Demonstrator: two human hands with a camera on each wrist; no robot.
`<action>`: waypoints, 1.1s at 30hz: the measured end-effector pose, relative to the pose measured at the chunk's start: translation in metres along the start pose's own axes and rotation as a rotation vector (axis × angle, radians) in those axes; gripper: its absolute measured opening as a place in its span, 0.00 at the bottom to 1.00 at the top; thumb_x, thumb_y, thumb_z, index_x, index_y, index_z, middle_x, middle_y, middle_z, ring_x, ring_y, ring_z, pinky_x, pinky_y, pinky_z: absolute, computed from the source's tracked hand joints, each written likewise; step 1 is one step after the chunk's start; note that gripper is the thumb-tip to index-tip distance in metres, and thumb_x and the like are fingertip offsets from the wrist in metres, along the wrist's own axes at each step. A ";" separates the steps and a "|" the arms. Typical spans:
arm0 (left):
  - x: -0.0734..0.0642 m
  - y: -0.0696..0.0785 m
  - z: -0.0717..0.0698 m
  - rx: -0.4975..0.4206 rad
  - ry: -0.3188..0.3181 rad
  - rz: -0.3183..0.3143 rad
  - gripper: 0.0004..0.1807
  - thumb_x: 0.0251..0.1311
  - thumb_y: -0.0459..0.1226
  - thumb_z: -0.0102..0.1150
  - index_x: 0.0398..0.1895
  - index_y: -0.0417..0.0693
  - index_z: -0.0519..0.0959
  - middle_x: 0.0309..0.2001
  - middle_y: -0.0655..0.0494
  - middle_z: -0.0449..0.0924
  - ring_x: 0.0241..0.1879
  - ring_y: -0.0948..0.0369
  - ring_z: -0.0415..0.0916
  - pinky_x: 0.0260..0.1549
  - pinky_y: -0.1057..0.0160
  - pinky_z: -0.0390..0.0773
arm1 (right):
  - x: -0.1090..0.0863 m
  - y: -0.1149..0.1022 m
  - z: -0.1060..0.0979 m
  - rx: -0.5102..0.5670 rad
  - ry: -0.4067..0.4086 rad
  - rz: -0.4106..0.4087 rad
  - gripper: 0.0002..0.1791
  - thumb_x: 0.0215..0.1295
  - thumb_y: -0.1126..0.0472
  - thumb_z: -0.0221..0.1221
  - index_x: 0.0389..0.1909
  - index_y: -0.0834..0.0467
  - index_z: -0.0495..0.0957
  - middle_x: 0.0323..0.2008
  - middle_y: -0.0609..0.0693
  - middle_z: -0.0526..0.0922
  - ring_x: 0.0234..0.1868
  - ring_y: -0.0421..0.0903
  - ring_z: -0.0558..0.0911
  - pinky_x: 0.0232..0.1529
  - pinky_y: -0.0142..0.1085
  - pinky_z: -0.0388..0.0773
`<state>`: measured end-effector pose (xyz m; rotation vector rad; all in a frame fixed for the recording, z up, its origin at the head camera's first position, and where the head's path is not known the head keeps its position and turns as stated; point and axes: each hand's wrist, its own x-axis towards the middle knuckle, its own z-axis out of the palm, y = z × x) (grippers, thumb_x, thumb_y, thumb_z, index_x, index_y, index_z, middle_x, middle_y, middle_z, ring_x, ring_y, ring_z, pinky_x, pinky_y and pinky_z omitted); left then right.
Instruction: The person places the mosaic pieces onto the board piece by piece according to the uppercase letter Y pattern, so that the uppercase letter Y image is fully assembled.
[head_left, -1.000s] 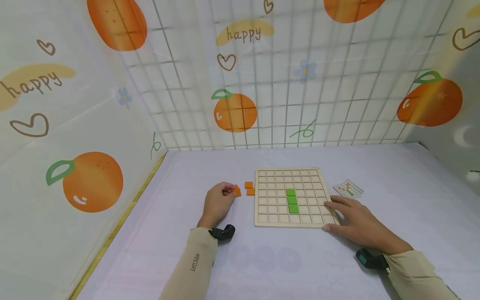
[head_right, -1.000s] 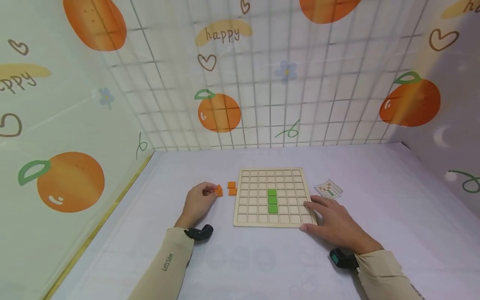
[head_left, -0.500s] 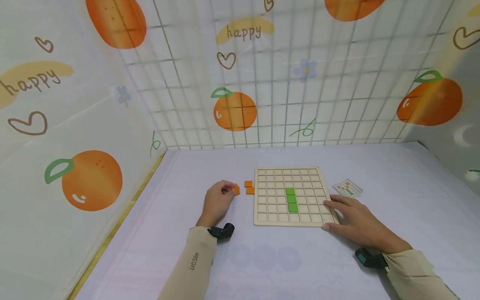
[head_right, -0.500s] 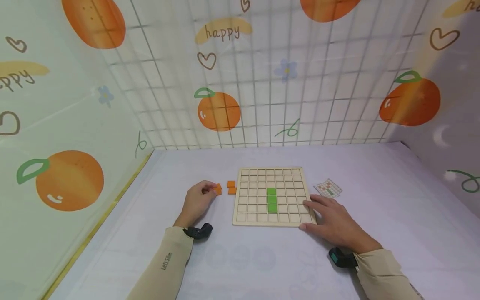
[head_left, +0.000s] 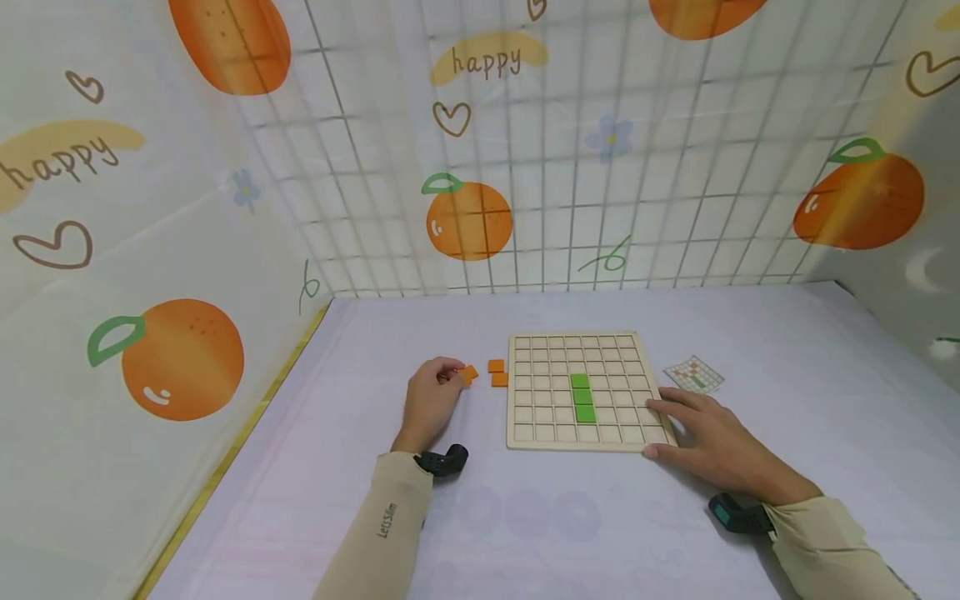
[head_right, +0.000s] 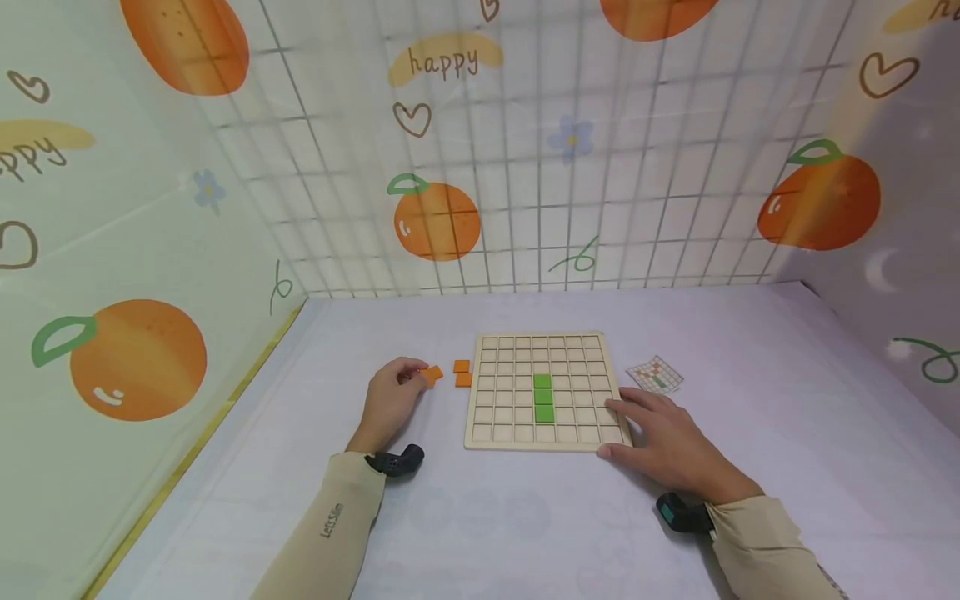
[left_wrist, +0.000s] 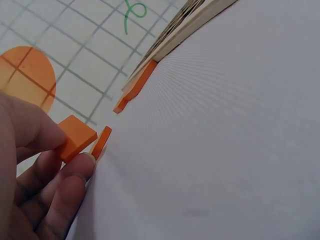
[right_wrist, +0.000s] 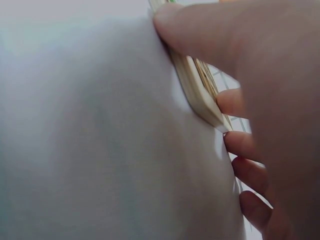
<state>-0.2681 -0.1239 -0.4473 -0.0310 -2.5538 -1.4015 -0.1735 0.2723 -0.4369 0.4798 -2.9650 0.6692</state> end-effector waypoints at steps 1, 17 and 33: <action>0.000 0.000 0.000 -0.002 0.004 0.001 0.09 0.65 0.35 0.59 0.45 0.50 0.84 0.38 0.56 0.78 0.38 0.57 0.73 0.38 0.58 0.74 | 0.000 0.000 0.000 0.000 0.000 0.000 0.44 0.58 0.30 0.63 0.66 0.57 0.74 0.69 0.65 0.66 0.68 0.69 0.62 0.60 0.69 0.59; 0.003 -0.006 -0.005 -0.127 -0.045 -0.011 0.14 0.66 0.35 0.56 0.52 0.50 0.83 0.44 0.57 0.81 0.40 0.57 0.77 0.40 0.59 0.79 | 0.001 0.000 0.000 0.002 0.001 -0.008 0.44 0.59 0.31 0.63 0.67 0.58 0.74 0.69 0.65 0.65 0.68 0.69 0.62 0.60 0.69 0.59; 0.001 0.015 0.006 -0.379 -0.099 -0.131 0.15 0.66 0.32 0.59 0.55 0.45 0.83 0.48 0.49 0.79 0.42 0.55 0.80 0.43 0.65 0.82 | -0.001 0.004 0.000 0.016 0.004 -0.009 0.44 0.59 0.31 0.63 0.67 0.57 0.74 0.70 0.64 0.65 0.69 0.68 0.61 0.60 0.69 0.59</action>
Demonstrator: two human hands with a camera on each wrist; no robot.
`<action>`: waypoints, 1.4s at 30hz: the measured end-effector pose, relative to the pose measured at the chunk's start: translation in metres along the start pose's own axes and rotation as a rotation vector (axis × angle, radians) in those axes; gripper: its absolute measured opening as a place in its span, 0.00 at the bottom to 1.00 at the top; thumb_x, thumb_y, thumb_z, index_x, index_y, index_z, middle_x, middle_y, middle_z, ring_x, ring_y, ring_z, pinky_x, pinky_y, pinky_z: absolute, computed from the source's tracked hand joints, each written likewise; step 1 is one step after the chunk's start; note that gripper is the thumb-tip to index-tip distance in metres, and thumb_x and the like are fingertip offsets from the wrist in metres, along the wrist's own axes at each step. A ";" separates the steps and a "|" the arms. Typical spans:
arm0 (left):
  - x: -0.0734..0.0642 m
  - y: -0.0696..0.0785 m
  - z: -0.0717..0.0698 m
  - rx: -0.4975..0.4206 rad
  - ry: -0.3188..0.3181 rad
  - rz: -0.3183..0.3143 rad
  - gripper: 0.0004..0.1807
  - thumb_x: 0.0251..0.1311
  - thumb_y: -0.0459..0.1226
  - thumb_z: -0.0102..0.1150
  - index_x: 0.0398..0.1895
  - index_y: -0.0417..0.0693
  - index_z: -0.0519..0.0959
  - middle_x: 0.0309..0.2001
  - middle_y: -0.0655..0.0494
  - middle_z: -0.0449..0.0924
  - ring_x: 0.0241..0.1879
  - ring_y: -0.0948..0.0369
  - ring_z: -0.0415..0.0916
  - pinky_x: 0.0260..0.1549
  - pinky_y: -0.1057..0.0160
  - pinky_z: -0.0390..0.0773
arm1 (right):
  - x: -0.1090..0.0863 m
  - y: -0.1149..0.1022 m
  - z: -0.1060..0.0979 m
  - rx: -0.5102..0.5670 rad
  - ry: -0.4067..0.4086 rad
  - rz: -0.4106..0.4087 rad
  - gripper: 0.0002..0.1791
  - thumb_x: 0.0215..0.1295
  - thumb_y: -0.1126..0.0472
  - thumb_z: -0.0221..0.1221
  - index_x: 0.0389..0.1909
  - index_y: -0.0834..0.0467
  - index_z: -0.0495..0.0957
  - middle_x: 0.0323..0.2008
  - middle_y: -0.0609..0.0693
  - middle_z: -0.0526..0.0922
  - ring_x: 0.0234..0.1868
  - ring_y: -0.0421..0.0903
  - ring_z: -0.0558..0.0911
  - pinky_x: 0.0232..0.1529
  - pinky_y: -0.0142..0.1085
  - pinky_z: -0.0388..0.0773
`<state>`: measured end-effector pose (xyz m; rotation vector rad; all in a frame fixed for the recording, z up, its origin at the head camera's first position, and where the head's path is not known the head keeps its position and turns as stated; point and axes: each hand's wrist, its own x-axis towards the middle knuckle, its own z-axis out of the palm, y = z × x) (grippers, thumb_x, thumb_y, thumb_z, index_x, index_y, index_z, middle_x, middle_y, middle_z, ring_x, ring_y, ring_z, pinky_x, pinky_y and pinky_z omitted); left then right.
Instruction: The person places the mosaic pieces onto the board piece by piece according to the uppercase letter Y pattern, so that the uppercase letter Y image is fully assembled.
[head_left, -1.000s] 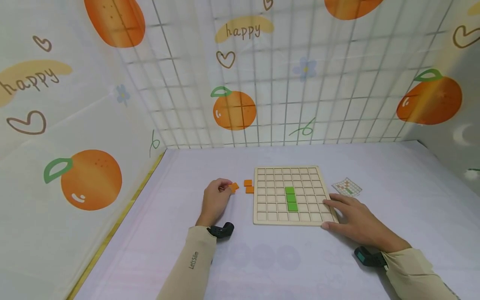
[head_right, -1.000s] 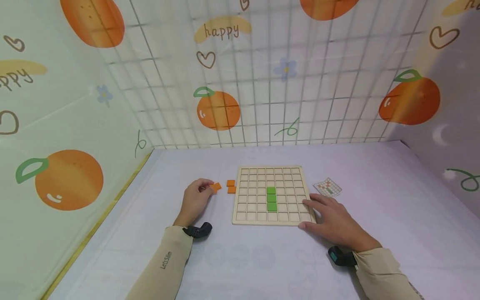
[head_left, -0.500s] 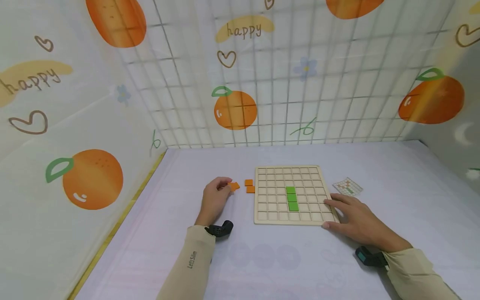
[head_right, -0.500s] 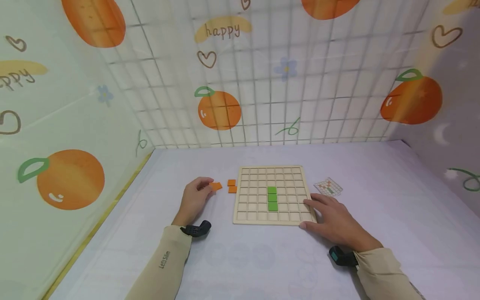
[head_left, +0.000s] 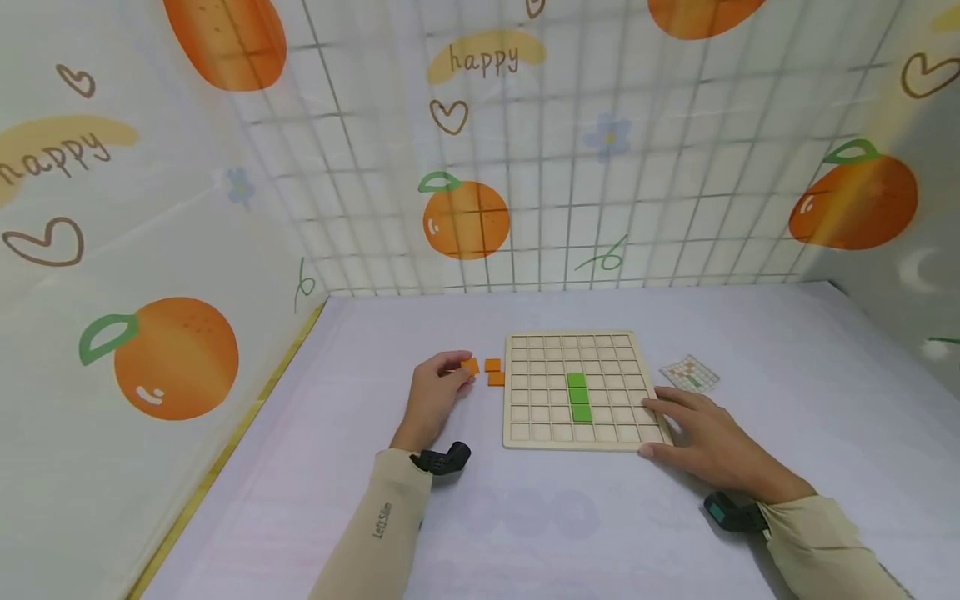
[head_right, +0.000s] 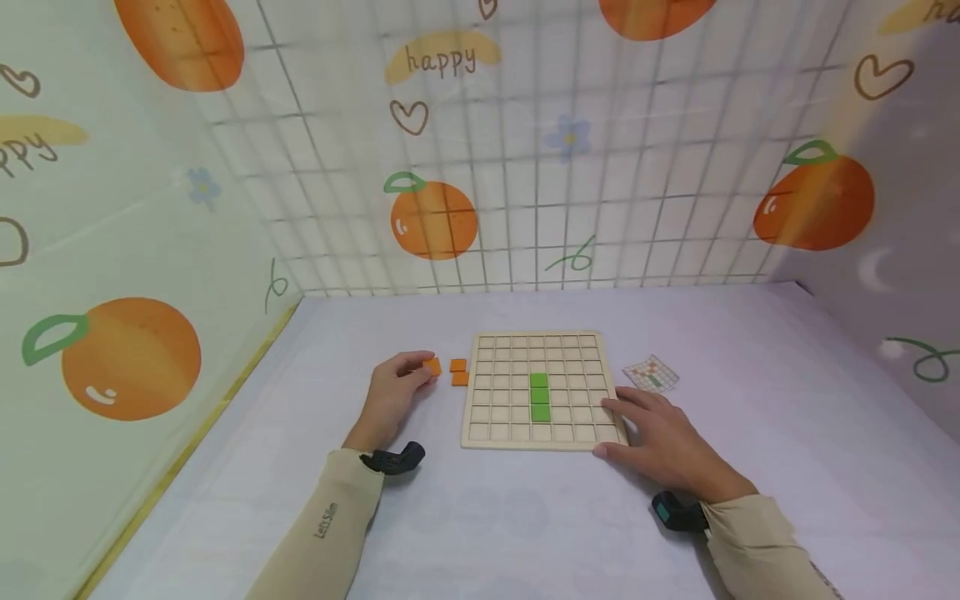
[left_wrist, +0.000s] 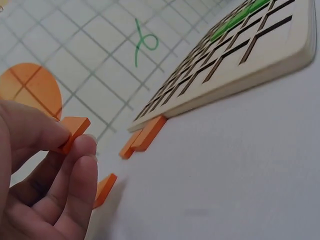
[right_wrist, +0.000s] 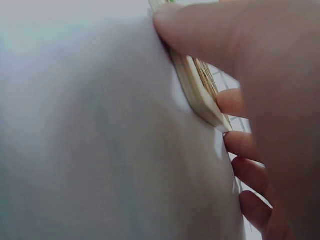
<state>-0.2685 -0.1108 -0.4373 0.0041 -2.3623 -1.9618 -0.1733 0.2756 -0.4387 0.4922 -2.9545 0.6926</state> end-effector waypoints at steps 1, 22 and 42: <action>-0.001 0.001 0.001 -0.002 -0.010 -0.007 0.16 0.66 0.32 0.60 0.57 0.45 0.82 0.49 0.50 0.79 0.43 0.55 0.80 0.44 0.64 0.81 | 0.000 -0.001 0.000 -0.004 -0.001 0.002 0.44 0.59 0.31 0.63 0.67 0.57 0.74 0.70 0.64 0.65 0.69 0.69 0.61 0.60 0.69 0.59; -0.006 0.000 0.012 -0.052 -0.123 -0.016 0.19 0.61 0.34 0.67 0.57 0.52 0.83 0.54 0.52 0.77 0.49 0.54 0.75 0.47 0.63 0.80 | 0.001 -0.003 0.001 -0.002 -0.002 -0.007 0.43 0.59 0.33 0.64 0.67 0.58 0.74 0.70 0.64 0.65 0.69 0.69 0.62 0.60 0.68 0.59; 0.005 0.011 0.036 -0.079 -0.343 -0.053 0.18 0.63 0.30 0.64 0.56 0.46 0.82 0.49 0.48 0.79 0.44 0.57 0.81 0.44 0.62 0.81 | 0.000 0.001 -0.002 0.029 0.011 -0.024 0.42 0.59 0.34 0.65 0.67 0.58 0.74 0.70 0.64 0.65 0.68 0.70 0.62 0.60 0.69 0.59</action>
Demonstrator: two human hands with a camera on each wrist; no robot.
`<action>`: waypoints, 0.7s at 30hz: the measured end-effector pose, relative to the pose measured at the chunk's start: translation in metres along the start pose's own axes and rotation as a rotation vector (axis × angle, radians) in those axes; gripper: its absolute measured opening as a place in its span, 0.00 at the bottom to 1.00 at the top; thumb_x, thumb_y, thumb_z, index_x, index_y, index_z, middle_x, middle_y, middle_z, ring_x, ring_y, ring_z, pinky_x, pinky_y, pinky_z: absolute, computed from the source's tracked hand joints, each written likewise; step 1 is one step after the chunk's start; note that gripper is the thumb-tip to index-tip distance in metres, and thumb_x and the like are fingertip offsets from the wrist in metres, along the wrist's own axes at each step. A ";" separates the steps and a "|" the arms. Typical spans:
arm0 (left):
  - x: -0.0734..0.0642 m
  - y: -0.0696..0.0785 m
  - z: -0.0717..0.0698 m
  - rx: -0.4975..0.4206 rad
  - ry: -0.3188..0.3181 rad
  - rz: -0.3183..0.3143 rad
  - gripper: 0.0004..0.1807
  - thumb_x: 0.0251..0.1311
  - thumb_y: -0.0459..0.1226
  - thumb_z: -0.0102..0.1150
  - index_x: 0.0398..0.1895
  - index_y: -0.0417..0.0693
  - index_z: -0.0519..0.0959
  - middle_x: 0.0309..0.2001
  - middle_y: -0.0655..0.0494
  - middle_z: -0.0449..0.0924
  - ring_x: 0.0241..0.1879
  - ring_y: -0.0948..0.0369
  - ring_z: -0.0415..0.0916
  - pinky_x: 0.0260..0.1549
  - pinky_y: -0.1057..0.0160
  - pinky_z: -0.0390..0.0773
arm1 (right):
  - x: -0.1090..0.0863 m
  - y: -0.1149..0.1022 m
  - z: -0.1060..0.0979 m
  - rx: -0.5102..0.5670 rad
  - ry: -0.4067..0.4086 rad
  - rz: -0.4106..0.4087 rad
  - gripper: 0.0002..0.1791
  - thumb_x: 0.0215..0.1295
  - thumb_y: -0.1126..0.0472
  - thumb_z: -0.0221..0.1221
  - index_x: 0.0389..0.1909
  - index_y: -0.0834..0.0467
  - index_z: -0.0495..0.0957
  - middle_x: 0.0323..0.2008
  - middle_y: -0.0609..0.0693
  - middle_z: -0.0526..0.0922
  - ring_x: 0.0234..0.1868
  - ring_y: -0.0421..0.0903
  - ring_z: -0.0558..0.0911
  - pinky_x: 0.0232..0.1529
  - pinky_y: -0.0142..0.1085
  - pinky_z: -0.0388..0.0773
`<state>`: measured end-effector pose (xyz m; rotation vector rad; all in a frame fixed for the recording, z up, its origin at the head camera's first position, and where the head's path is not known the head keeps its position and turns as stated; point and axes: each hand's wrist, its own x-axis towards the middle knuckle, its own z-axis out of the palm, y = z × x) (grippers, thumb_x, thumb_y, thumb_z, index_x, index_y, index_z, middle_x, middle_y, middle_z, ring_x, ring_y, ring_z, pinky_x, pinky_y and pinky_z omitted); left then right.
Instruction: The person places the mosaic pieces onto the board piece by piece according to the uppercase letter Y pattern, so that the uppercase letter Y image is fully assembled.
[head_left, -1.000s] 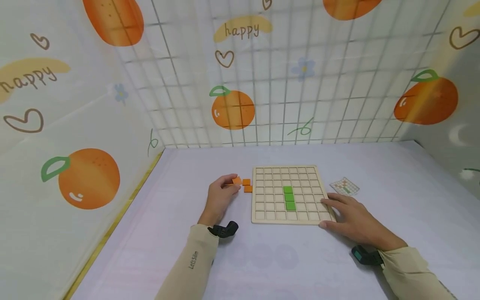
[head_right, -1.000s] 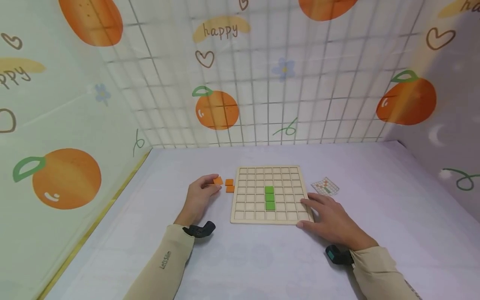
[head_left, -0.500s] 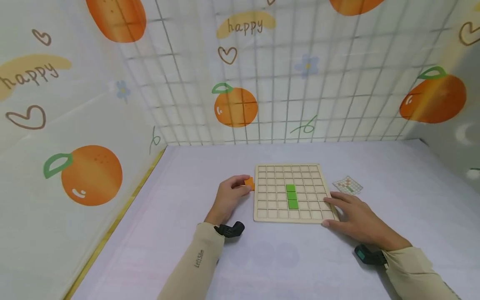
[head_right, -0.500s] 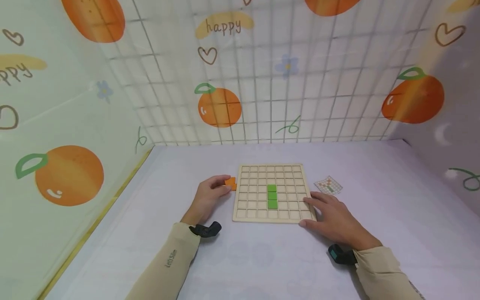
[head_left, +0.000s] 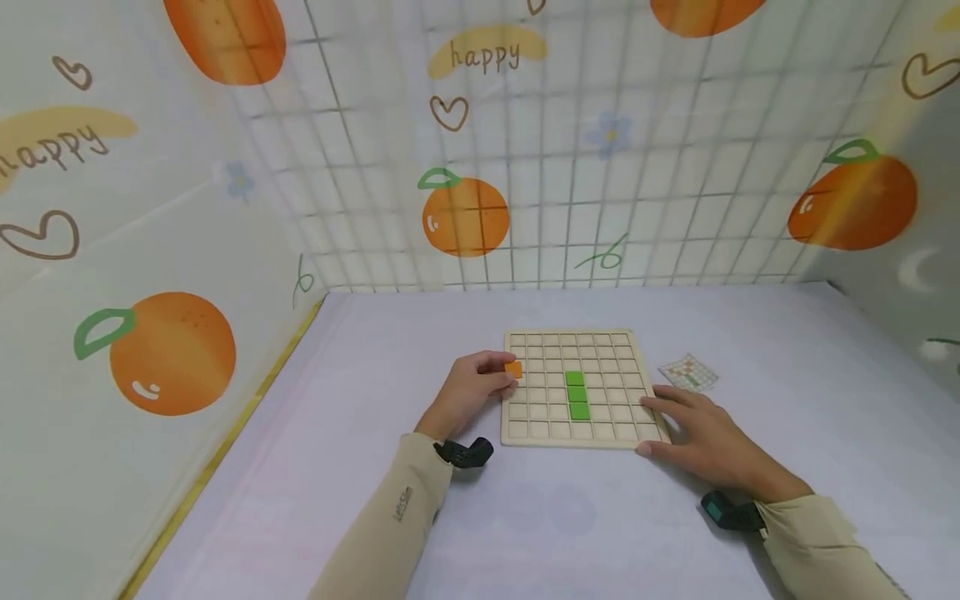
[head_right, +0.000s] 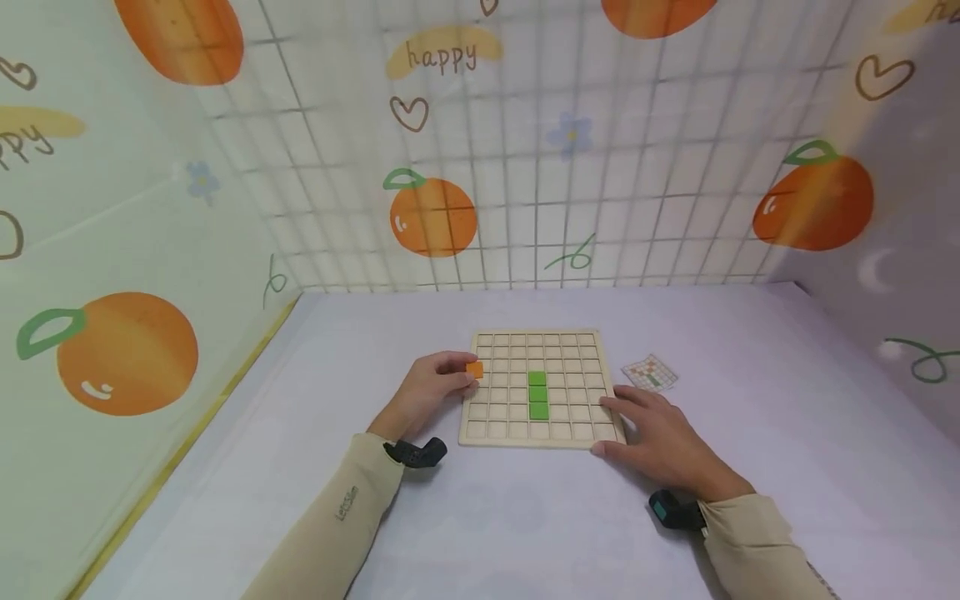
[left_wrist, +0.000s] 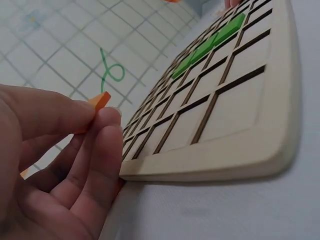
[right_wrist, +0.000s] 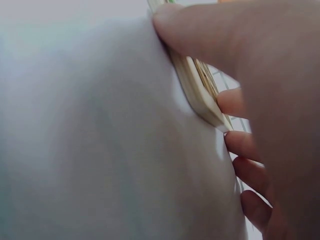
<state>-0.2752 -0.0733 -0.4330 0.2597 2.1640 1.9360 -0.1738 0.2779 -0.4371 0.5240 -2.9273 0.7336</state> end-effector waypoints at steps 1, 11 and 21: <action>0.002 0.000 0.001 0.012 -0.003 -0.001 0.18 0.62 0.30 0.64 0.56 0.45 0.82 0.48 0.48 0.80 0.43 0.57 0.81 0.43 0.63 0.81 | 0.000 0.000 0.001 0.000 -0.002 0.004 0.42 0.59 0.34 0.65 0.67 0.58 0.74 0.70 0.64 0.65 0.69 0.70 0.61 0.60 0.69 0.59; 0.021 0.007 0.013 0.150 -0.034 -0.023 0.21 0.62 0.33 0.64 0.59 0.47 0.81 0.44 0.54 0.82 0.40 0.60 0.80 0.41 0.64 0.79 | -0.001 -0.002 0.001 -0.012 -0.008 0.029 0.43 0.59 0.32 0.64 0.67 0.57 0.74 0.70 0.63 0.65 0.69 0.69 0.61 0.60 0.69 0.58; 0.035 0.020 0.021 0.282 -0.044 -0.003 0.14 0.65 0.32 0.62 0.53 0.50 0.83 0.40 0.53 0.81 0.39 0.58 0.84 0.43 0.64 0.80 | 0.000 0.000 0.002 -0.017 -0.002 0.021 0.43 0.60 0.32 0.63 0.67 0.57 0.74 0.70 0.64 0.65 0.69 0.69 0.62 0.61 0.69 0.58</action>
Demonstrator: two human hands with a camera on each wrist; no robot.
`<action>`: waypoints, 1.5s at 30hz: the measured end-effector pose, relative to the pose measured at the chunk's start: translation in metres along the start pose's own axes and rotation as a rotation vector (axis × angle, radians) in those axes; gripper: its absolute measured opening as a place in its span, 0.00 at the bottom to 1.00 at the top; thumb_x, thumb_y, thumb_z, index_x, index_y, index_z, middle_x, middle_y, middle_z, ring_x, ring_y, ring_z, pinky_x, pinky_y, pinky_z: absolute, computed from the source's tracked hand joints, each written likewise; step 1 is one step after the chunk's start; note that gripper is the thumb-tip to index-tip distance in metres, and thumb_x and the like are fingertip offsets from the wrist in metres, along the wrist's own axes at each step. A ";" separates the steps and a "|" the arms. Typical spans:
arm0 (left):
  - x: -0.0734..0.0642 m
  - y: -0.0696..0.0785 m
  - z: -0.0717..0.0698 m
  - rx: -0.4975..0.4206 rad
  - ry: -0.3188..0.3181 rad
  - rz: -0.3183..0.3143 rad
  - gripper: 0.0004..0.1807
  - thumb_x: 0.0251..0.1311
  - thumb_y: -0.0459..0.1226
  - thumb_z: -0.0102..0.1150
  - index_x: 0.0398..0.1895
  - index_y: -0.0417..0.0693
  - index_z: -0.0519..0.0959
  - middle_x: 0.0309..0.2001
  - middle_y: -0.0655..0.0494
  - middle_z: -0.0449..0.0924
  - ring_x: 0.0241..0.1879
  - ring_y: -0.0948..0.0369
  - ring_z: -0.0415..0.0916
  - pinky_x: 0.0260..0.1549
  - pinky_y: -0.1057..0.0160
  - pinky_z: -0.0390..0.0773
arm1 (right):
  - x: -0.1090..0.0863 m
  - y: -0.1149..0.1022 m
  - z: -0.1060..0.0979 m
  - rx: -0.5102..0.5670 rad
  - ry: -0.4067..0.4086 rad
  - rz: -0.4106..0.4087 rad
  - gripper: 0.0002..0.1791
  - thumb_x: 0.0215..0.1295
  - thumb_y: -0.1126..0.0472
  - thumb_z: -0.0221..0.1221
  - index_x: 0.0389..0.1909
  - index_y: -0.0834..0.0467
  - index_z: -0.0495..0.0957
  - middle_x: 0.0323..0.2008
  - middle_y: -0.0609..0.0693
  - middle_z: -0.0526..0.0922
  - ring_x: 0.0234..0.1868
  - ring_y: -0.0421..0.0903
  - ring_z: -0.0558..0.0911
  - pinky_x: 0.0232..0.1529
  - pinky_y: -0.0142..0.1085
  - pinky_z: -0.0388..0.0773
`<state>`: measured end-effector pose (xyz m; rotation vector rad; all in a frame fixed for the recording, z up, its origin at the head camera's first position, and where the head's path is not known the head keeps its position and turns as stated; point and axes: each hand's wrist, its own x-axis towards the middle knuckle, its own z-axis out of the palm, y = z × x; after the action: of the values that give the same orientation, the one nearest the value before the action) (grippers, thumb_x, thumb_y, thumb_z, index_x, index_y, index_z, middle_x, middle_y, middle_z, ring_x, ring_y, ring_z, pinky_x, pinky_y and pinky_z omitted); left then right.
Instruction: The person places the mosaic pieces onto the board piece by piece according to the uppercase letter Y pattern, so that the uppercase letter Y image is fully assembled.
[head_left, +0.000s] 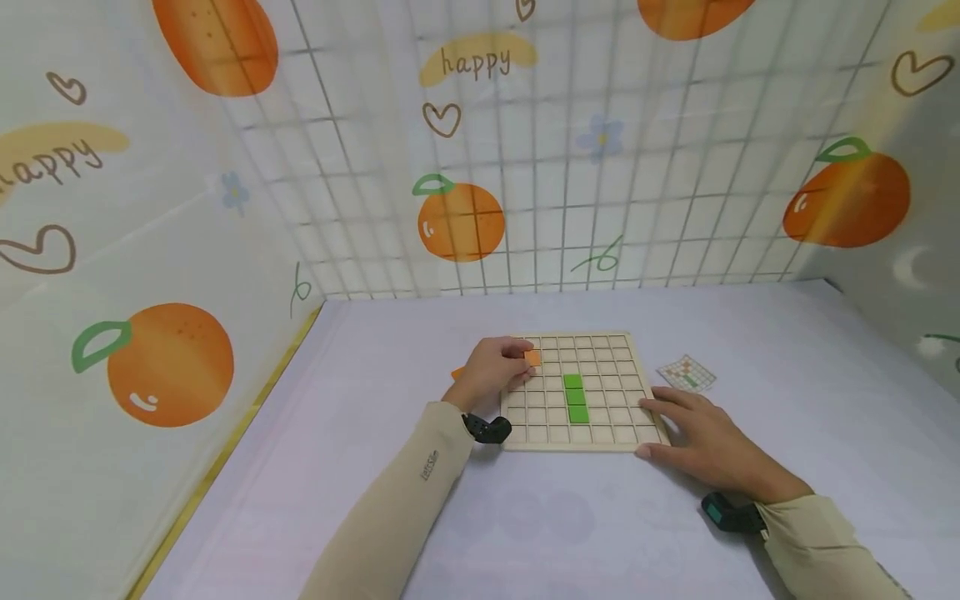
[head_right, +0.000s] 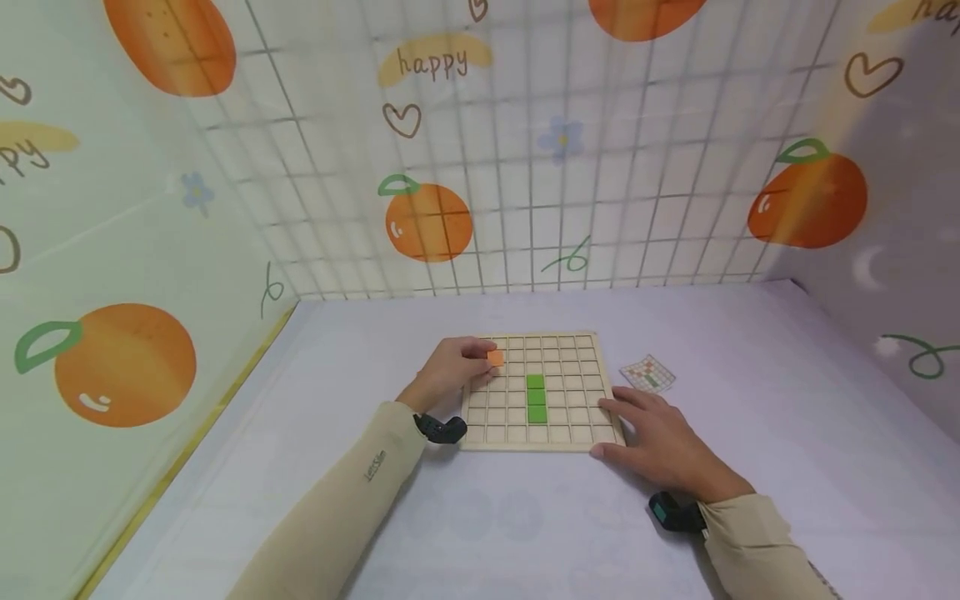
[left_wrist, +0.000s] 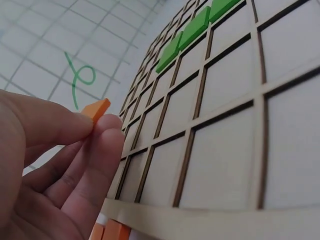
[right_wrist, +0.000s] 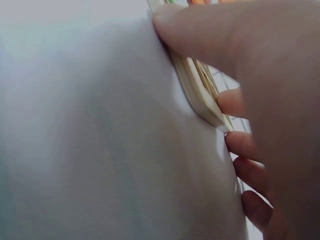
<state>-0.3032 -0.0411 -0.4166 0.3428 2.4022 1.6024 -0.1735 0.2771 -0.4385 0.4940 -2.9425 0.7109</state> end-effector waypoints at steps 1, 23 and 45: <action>0.001 0.001 0.000 0.030 -0.003 0.008 0.14 0.65 0.32 0.62 0.53 0.50 0.83 0.40 0.53 0.81 0.38 0.58 0.84 0.43 0.64 0.80 | 0.000 0.001 0.000 0.000 0.001 -0.001 0.43 0.60 0.32 0.63 0.67 0.57 0.74 0.70 0.64 0.65 0.69 0.69 0.62 0.61 0.69 0.58; 0.003 -0.004 0.020 0.089 0.038 0.010 0.16 0.62 0.33 0.62 0.53 0.52 0.84 0.34 0.58 0.82 0.32 0.61 0.76 0.38 0.63 0.75 | 0.000 0.001 -0.001 -0.008 0.005 -0.012 0.43 0.60 0.32 0.63 0.67 0.57 0.74 0.69 0.64 0.66 0.68 0.69 0.63 0.60 0.69 0.59; 0.007 -0.001 0.027 0.221 0.068 0.007 0.19 0.63 0.36 0.58 0.57 0.55 0.84 0.36 0.62 0.82 0.36 0.61 0.74 0.38 0.62 0.73 | 0.002 0.002 -0.001 0.004 -0.017 0.009 0.45 0.59 0.31 0.63 0.68 0.58 0.73 0.70 0.65 0.65 0.69 0.69 0.61 0.61 0.69 0.57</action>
<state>-0.3011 -0.0158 -0.4286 0.3398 2.6397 1.3740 -0.1757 0.2785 -0.4377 0.4899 -2.9614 0.7171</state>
